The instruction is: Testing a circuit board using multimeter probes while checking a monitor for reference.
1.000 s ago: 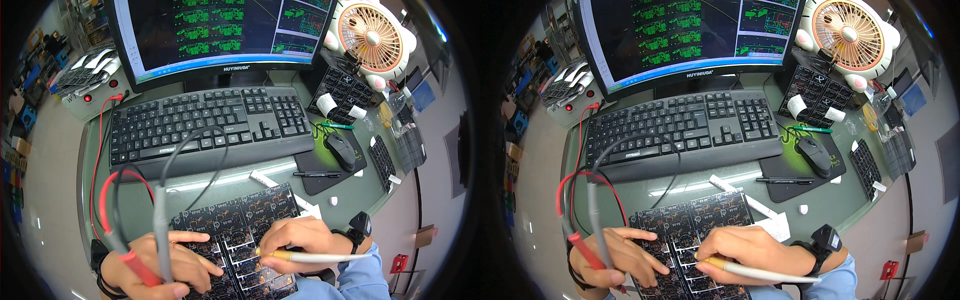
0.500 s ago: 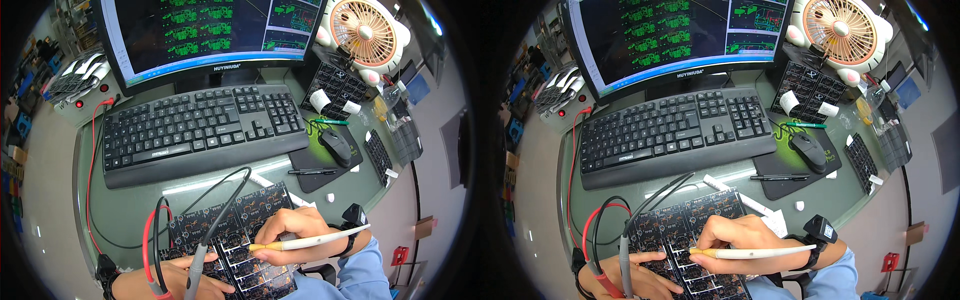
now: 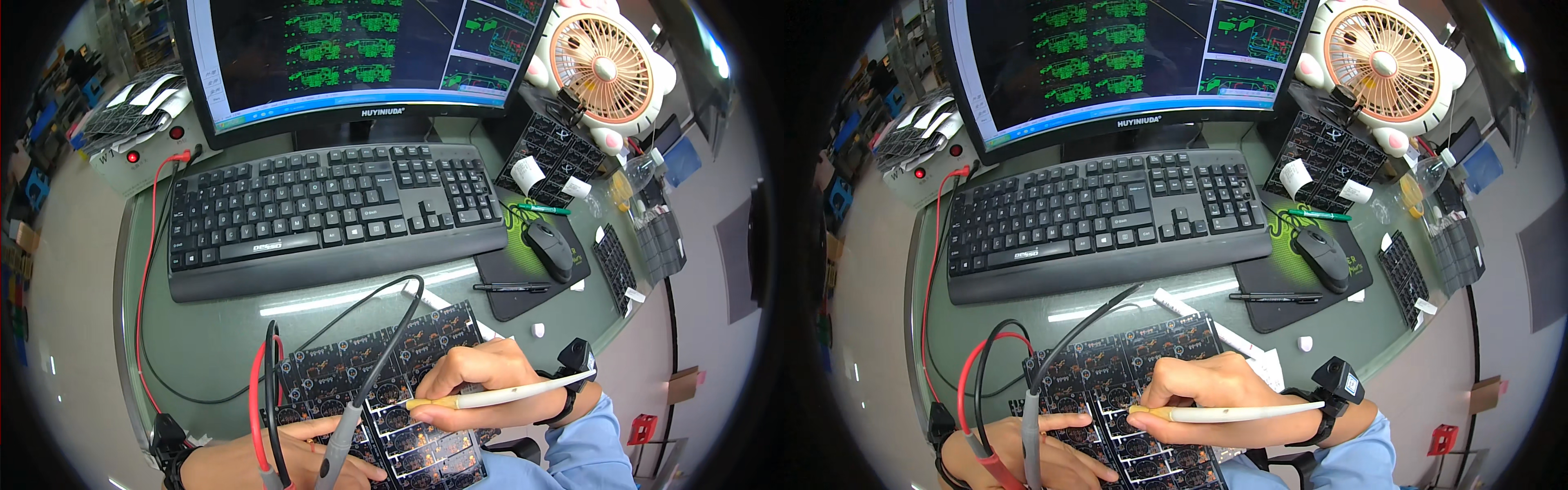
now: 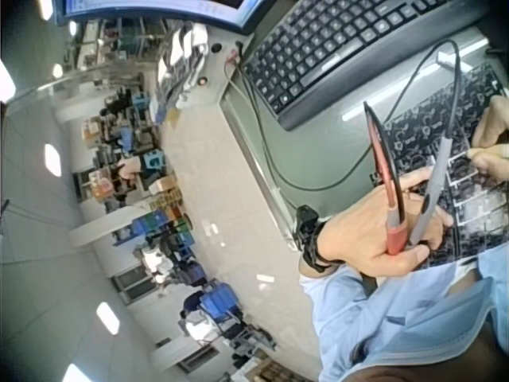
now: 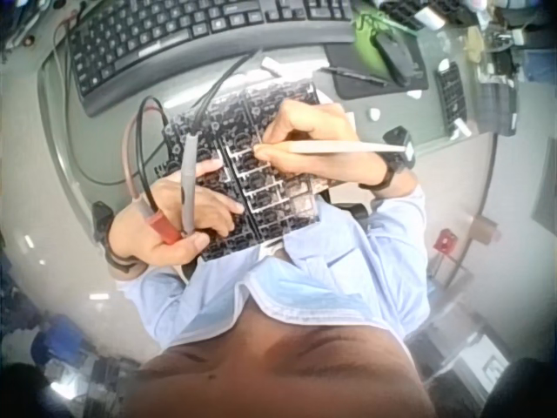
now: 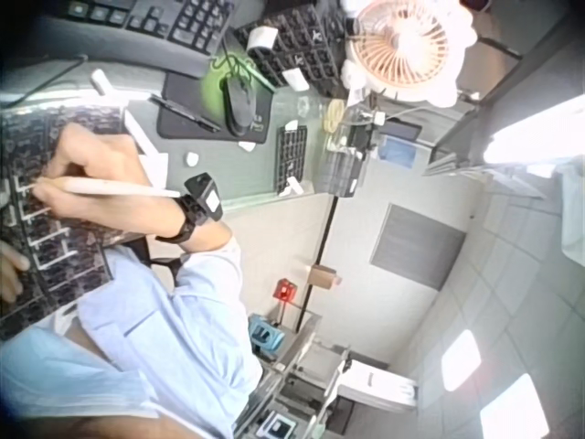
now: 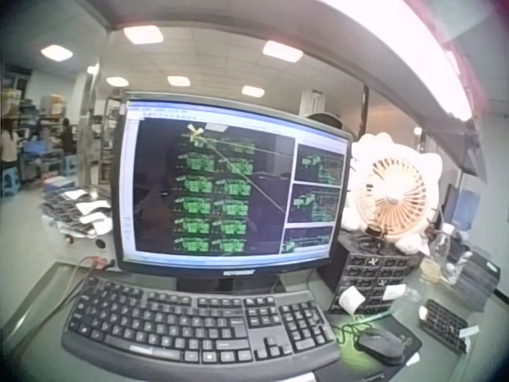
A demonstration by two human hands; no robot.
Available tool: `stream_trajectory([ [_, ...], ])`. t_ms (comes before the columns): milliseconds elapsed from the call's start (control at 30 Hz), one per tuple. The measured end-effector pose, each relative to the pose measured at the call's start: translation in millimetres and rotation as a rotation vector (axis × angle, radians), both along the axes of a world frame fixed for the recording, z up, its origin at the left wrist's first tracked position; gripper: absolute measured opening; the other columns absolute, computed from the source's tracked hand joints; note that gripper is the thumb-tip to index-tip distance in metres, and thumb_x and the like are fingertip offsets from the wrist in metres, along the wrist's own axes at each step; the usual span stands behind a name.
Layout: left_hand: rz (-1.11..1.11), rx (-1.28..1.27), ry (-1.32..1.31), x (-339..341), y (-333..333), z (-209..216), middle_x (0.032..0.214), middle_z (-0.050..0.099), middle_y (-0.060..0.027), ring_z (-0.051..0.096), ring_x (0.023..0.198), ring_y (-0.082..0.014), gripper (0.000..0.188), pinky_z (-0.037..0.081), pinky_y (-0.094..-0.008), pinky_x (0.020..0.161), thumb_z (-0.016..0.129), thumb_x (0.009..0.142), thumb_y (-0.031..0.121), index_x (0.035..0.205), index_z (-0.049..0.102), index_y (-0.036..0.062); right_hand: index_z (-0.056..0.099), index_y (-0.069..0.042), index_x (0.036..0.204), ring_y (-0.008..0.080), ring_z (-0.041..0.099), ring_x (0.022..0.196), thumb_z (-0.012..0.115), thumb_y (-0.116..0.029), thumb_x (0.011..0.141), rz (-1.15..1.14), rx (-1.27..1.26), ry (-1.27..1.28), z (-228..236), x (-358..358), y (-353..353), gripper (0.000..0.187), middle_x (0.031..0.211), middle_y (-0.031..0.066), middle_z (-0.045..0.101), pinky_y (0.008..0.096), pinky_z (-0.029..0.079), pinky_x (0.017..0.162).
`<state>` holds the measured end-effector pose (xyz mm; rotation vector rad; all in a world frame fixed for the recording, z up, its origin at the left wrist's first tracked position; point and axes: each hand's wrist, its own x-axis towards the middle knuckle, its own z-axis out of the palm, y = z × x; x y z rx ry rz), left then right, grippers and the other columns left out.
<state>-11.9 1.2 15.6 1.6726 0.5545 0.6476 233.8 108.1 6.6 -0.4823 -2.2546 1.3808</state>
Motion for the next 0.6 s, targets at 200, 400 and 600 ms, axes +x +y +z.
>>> stream_trajectory([
  [200, 0.023, -0.032, 0.000, 0.2, -2.6, 0.8, 0.091, 0.068, -0.0097, 0.065, 0.102, -0.0307, 0.019, 0.020, -0.0555, 0.110, 0.052, 0.083, 0.017, 0.090, 0.063, 0.0029, 0.054, -0.002, 0.075, 0.0169, 0.064, 0.058, 0.073, -0.008, 0.081, 0.009, 0.015, 0.008, 0.9, -1.4, -0.6, 0.021, 0.069, 0.0085, 0.064, 0.0271, 0.048, 0.048],
  [400, 0.010, -0.031, 0.016, 1.0, -4.0, 1.1, 0.092, 0.068, -0.0088, 0.064, 0.104, -0.0301, 0.020, 0.020, -0.0559, 0.110, 0.052, 0.084, 0.018, 0.091, 0.063, 0.0034, 0.054, -0.002, 0.075, 0.0166, 0.063, 0.059, 0.073, -0.007, 0.082, 0.012, 0.009, 0.010, 0.7, -0.8, -1.8, 0.021, 0.070, 0.0086, 0.064, 0.0271, 0.047, 0.048],
  [600, 0.005, -0.011, 0.018, -1.8, -3.2, -6.9, 0.091, 0.068, -0.0092, 0.064, 0.103, -0.0303, 0.020, 0.022, -0.0557, 0.109, 0.052, 0.084, 0.018, 0.091, 0.063, 0.0028, 0.055, -0.002, 0.075, 0.0155, 0.062, 0.058, 0.073, -0.006, 0.081, 0.015, 0.005, 0.002, -1.7, -1.2, -0.6, 0.020, 0.069, 0.0083, 0.064, 0.0268, 0.046, 0.047],
])
